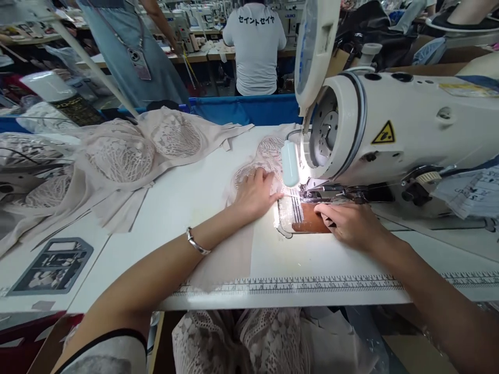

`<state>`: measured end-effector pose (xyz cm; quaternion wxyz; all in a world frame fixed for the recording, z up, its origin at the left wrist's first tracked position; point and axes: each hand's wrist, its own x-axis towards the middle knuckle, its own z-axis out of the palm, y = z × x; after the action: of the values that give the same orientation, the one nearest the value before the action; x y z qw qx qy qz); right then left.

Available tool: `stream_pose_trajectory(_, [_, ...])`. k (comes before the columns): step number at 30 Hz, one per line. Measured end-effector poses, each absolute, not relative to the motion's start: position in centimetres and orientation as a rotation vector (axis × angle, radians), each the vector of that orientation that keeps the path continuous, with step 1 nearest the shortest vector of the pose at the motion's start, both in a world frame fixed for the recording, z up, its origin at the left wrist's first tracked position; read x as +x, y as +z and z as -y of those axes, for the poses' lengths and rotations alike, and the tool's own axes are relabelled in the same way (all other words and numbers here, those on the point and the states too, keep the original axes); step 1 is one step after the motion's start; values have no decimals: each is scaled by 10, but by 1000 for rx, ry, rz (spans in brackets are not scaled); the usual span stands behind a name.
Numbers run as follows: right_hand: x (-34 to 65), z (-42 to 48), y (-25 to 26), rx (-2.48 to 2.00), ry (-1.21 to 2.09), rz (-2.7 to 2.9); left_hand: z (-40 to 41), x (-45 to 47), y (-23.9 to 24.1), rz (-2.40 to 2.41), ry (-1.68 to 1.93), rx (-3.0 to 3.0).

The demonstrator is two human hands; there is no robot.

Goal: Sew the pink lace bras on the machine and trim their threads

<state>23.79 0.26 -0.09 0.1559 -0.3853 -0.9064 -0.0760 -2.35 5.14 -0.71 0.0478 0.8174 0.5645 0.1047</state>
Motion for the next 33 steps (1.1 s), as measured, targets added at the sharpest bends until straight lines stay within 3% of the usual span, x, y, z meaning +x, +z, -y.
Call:
stream_pose_trajectory(4, [241,14,6,-1193,-292,2601,-65,-88,-6,-1672,418,2412])
stream_pose_trajectory(8, [247,39,-3,-1107,-231,2542,-53,-183,16,-2440,770,2150])
stream_pose_trajectory(11, [249,50,-19,-1093,-261,2495,-31,-237,33,-2834,506,1867])
stream_pose_trajectory(17, [248,49,-33,-1096,-318,2456,-7,-268,34,-2739,43,2113])
stream_pose_trajectory(24, [250,49,-31,-1123,-258,2427,-12,-261,38,-2679,83,2181])
stream_pose_trajectory(27, [247,52,-26,-1058,-222,2372,-1,-248,58,-2799,581,2155])
stream_pose_trajectory(31, [227,64,1,-1010,-111,2047,42,-213,73,-2385,1888,2353])
stream_pose_trajectory(33, [210,73,22,-957,216,1871,68,-191,66,-2090,2001,2328])
